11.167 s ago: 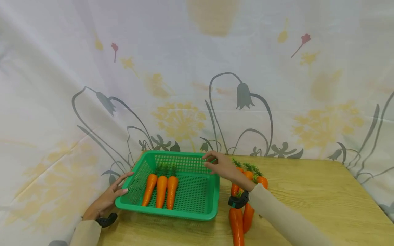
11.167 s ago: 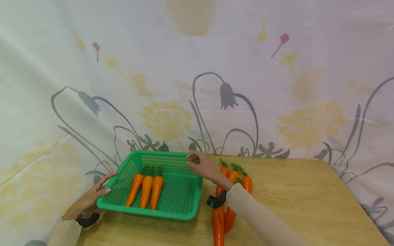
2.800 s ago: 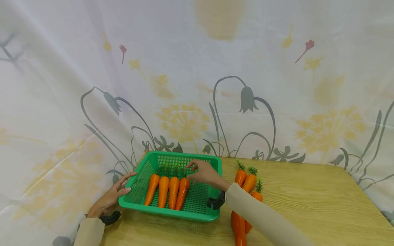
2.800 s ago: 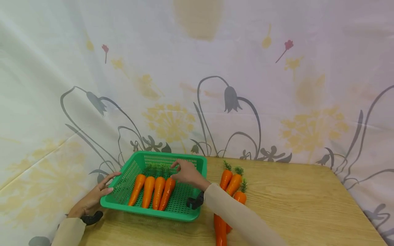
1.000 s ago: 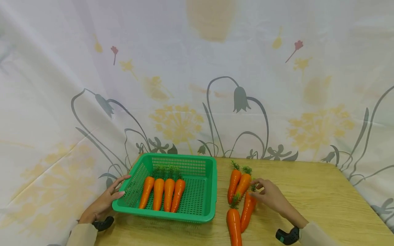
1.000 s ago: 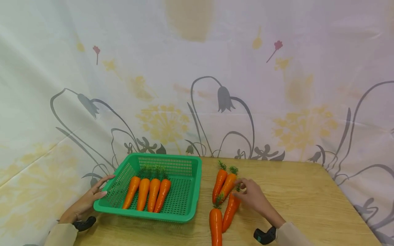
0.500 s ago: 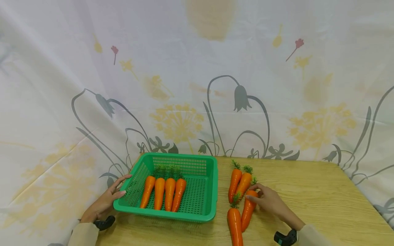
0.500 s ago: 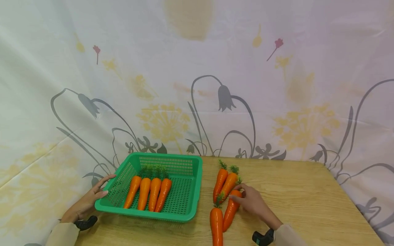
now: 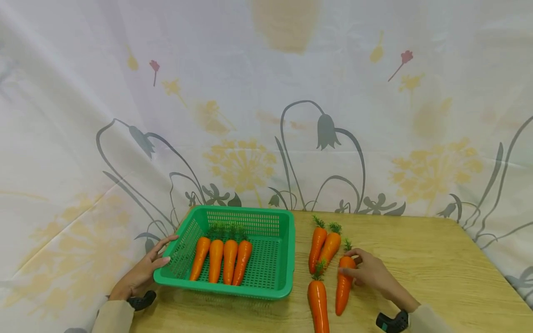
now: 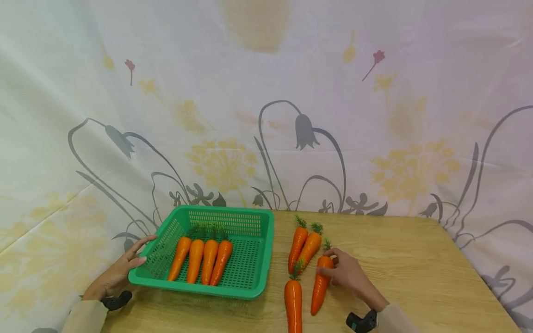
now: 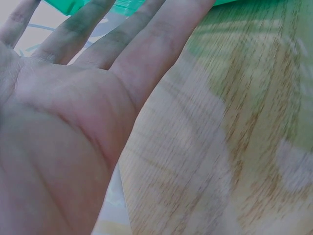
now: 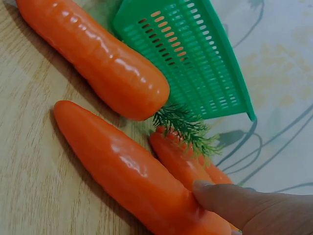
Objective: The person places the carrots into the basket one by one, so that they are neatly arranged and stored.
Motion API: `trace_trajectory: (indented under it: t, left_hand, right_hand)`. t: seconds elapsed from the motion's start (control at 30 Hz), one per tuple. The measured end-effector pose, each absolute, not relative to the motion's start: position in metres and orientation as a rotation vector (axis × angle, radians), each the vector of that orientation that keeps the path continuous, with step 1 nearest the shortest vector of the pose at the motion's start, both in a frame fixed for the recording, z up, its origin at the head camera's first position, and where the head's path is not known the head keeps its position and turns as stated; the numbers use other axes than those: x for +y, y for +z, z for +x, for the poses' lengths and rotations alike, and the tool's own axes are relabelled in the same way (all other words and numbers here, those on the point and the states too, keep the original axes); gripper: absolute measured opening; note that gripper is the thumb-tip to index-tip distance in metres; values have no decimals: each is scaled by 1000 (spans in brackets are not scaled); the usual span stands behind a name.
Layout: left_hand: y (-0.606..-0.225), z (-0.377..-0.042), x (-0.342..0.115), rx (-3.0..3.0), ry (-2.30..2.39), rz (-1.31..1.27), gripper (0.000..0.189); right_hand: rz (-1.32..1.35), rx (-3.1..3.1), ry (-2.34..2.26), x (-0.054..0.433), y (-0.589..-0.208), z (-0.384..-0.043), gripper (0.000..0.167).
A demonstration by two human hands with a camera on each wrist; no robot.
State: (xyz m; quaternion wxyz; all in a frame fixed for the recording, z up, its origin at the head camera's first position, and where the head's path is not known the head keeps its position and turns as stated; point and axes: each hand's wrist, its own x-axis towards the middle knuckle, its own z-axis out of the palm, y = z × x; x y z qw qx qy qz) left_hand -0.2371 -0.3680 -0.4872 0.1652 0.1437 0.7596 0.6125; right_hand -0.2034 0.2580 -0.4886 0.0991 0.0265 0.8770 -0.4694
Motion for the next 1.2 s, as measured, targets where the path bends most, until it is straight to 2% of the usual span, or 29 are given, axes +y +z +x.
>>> trace_trajectory:
  t: [0.13, 0.43, 0.67, 1.0, 1.2]
  left_hand:
    - [-486, -237, -367, 2169, 1742, 407, 63]
    - [-489, -237, -369, 2177, 1743, 409, 62]
    - [-488, -236, -368, 2178, 1745, 398, 62]
    - [-487, -237, -368, 2186, 1733, 425, 62]
    - [-489, -237, -369, 2180, 1740, 413, 62]
  right_hand:
    - [77, 2595, -1384, 259, -490, -203, 60]
    - [49, 2704, -1261, 263, -486, -206, 49]
    - [66, 2681, -1229, 269, -483, -207, 56]
    - [-20, 2464, -1588, 279, -465, -206, 65]
    - [-86, 2431, -1701, 277, -448, -209, 64]
